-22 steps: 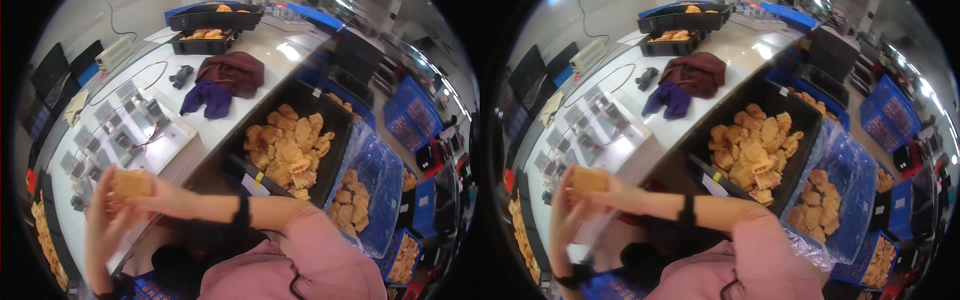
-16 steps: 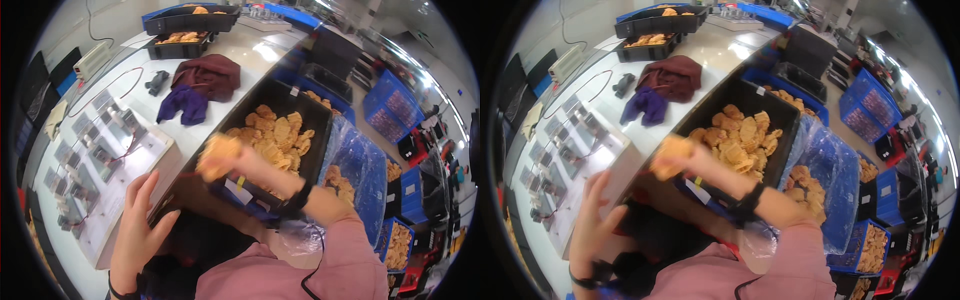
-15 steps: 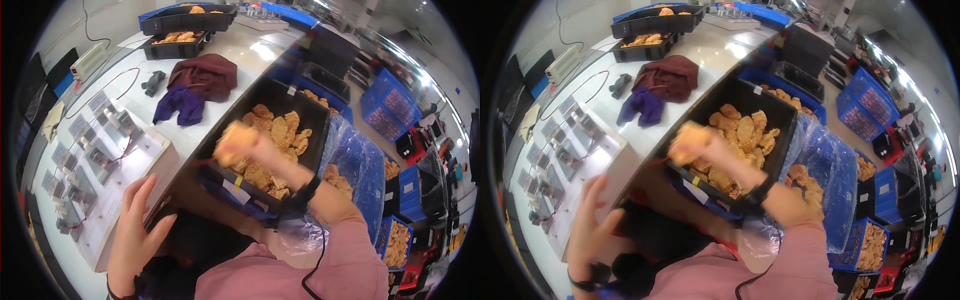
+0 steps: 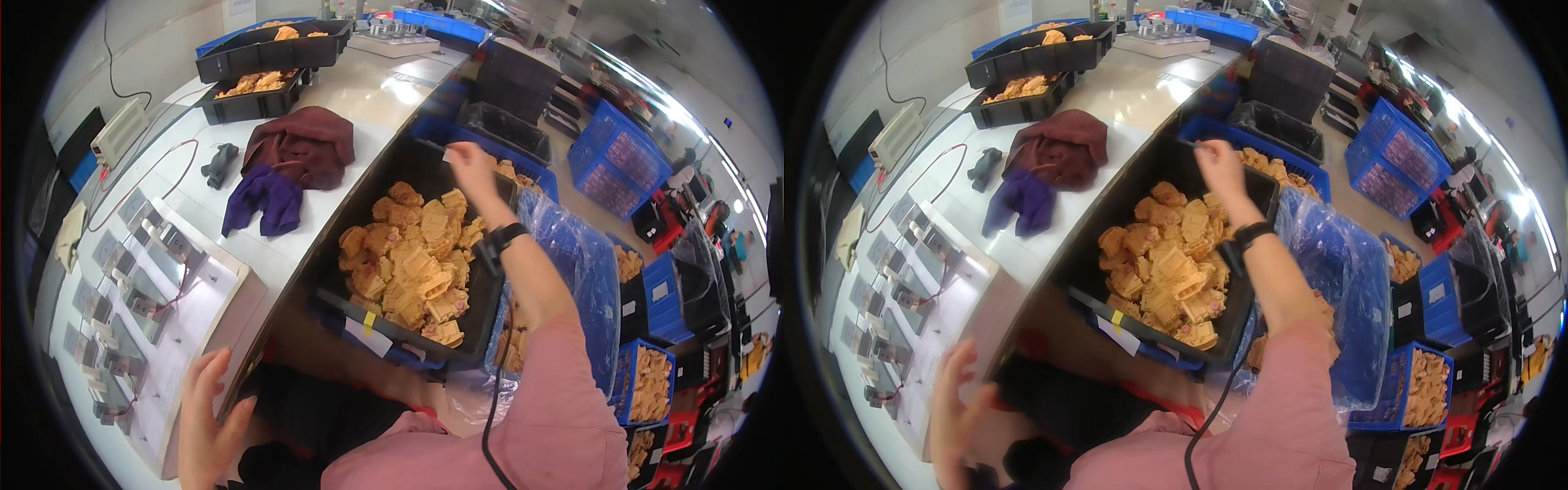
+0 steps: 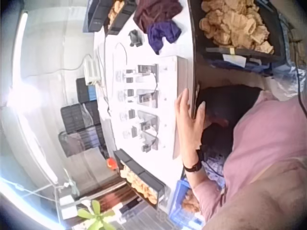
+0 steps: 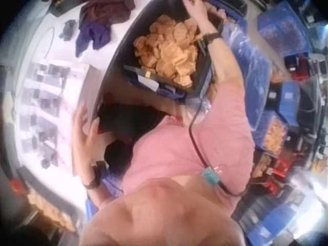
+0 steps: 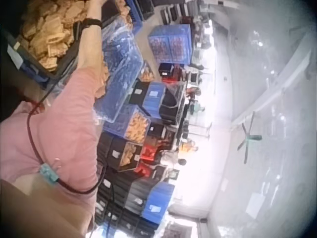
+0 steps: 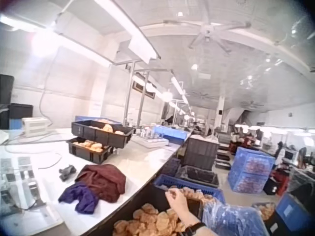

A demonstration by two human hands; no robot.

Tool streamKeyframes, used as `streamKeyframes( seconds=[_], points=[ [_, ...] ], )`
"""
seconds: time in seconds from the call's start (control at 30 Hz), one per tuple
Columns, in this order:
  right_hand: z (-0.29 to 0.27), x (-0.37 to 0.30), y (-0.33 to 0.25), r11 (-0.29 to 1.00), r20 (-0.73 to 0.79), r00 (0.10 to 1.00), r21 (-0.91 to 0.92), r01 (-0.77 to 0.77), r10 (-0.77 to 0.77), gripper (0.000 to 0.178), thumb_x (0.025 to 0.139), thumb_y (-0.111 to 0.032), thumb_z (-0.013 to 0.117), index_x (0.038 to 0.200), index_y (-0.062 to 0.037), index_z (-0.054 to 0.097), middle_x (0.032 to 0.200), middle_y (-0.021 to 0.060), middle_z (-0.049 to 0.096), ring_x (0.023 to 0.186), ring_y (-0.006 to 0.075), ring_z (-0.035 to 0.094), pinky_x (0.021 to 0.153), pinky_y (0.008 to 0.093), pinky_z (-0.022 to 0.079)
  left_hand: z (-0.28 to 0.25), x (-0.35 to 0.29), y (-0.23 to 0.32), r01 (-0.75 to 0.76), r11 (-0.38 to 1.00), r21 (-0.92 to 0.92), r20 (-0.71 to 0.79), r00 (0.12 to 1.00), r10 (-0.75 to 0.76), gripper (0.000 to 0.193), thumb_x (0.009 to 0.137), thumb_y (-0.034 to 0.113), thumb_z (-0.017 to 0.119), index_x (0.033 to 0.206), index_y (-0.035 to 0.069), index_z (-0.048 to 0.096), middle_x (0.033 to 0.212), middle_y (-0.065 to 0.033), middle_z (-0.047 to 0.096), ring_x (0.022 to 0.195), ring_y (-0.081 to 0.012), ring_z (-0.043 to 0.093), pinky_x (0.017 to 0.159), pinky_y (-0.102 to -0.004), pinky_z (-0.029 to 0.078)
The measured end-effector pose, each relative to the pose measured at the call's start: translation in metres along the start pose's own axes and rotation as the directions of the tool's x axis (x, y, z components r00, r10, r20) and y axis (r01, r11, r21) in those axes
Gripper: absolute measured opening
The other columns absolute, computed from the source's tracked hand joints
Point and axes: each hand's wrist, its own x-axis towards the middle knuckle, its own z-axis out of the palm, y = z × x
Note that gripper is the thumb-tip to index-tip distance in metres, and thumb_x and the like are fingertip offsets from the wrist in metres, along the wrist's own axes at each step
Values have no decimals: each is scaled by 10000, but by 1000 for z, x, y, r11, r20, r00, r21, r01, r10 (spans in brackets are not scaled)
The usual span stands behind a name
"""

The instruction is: Manually assemble and test plastic electronic component housings on a testing jig.

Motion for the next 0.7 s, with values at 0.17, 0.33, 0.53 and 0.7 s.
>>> streamKeyframes(
  seconds=[0.17, 0.33, 0.53, 0.7],
  points=[
    [66, -39, -140, 821, 110, 983, 568, 58, -146, 190, 946, -174, 632, 1069, -31, 652, 988, 73, 699, 879, 136, 646, 790, 277, 513, 0, 11, 17, -119, 986, 115, 58, 992, 113, 333, 801, -15, 654, 1133, 16, 637, 1080, -113, 647, 1013, -254, 604, 893, -335, 457],
    [123, -62, -301, 286, 117, 925, 958, -10, -360, 218, 950, -169, 631, 1105, -25, 577, 980, 46, 652, 881, 112, 608, 755, 271, 497, 25, 30, 30, -166, 985, 39, -126, 978, 169, 41, 839, -17, 661, 875, 2, 656, 842, -113, 665, 856, -255, 634, 786, -322, 490],
    [146, -70, -405, 202, 23, 887, 976, 80, -461, 275, 958, -234, 617, 1129, -27, 560, 1033, 77, 632, 851, 166, 582, 719, 292, 485, 44, 64, 42, -429, 901, -68, -439, 824, 359, 229, 802, 27, 741, 1005, 17, 635, 959, -93, 650, 869, -232, 597, 799, -333, 485],
    [153, -87, -435, 217, 71, 870, 975, 42, -488, 296, 959, -249, 605, 1149, -28, 548, 1049, 87, 621, 848, 172, 583, 728, 303, 492, 32, 53, 34, -407, 905, 125, -512, 754, 410, 301, 737, 99, 807, 988, 79, 642, 948, -42, 631, 867, -239, 568, 802, -357, 411]
  ],
)
